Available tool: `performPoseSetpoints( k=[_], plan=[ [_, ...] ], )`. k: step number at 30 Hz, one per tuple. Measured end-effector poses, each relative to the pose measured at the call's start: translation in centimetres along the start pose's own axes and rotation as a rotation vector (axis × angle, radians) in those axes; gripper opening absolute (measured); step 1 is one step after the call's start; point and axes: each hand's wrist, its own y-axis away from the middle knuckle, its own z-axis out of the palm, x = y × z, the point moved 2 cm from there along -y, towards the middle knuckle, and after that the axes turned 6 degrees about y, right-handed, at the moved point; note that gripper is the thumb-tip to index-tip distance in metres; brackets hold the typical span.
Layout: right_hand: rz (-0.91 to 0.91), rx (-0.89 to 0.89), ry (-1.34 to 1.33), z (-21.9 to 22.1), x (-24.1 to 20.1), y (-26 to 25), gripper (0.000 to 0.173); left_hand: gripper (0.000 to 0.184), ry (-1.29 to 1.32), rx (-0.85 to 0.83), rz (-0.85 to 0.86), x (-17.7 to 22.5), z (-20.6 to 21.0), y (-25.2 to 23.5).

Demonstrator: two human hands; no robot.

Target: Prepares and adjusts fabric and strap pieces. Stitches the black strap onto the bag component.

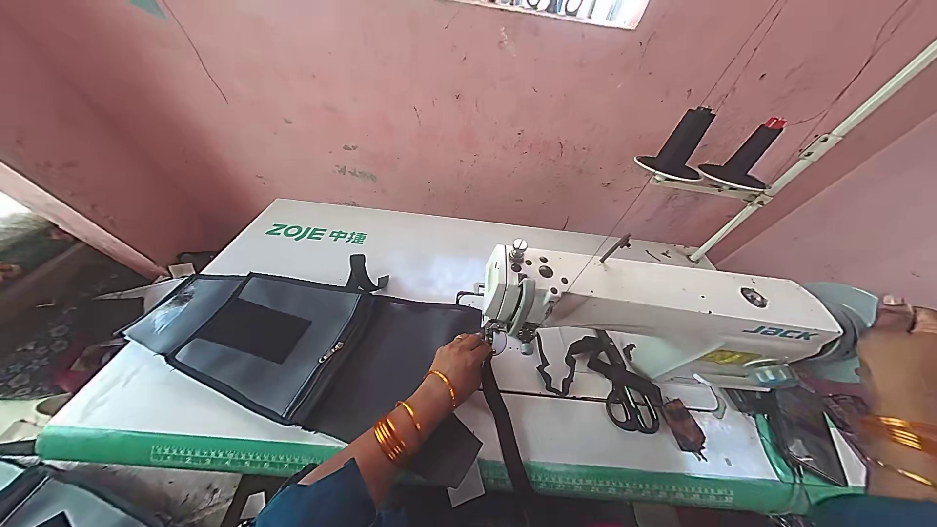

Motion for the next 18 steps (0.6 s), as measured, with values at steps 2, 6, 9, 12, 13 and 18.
performPoseSetpoints(
  k=[2, 6, 9, 12, 13, 18],
  plan=[
    [0.083, 0.102, -0.108, 1.0, -0.8, 2.3, 0.055, 0.027, 0.000, 0.001, -0.015, 0.0, -0.1, 0.0],
    [0.040, 0.223, -0.474, 4.2, 4.2, 10.1, 0.043, 0.030, 0.010, -0.128, -0.065, 0.1, -0.3, -0.6],
    [-0.095, 0.229, -0.379, 2.0, 1.5, 15.5, 0.040, 0.029, 0.129, -0.205, 0.003, -0.8, -2.0, -0.9],
    [-0.526, -0.272, -0.643, 2.7, -7.1, 22.5, 0.033, 0.025, 0.122, -0.039, 0.084, -4.7, -6.0, -0.9],
    [-0.708, -0.548, -0.641, 4.0, -10.4, 24.4, 0.033, 0.027, 0.059, -0.009, 0.043, -7.0, -7.5, -0.6],
    [-0.775, -1.092, 0.290, 13.0, -24.8, 21.4, 0.046, 0.047, -0.067, -0.008, -0.105, -14.9, -9.1, 4.4]
  ],
)
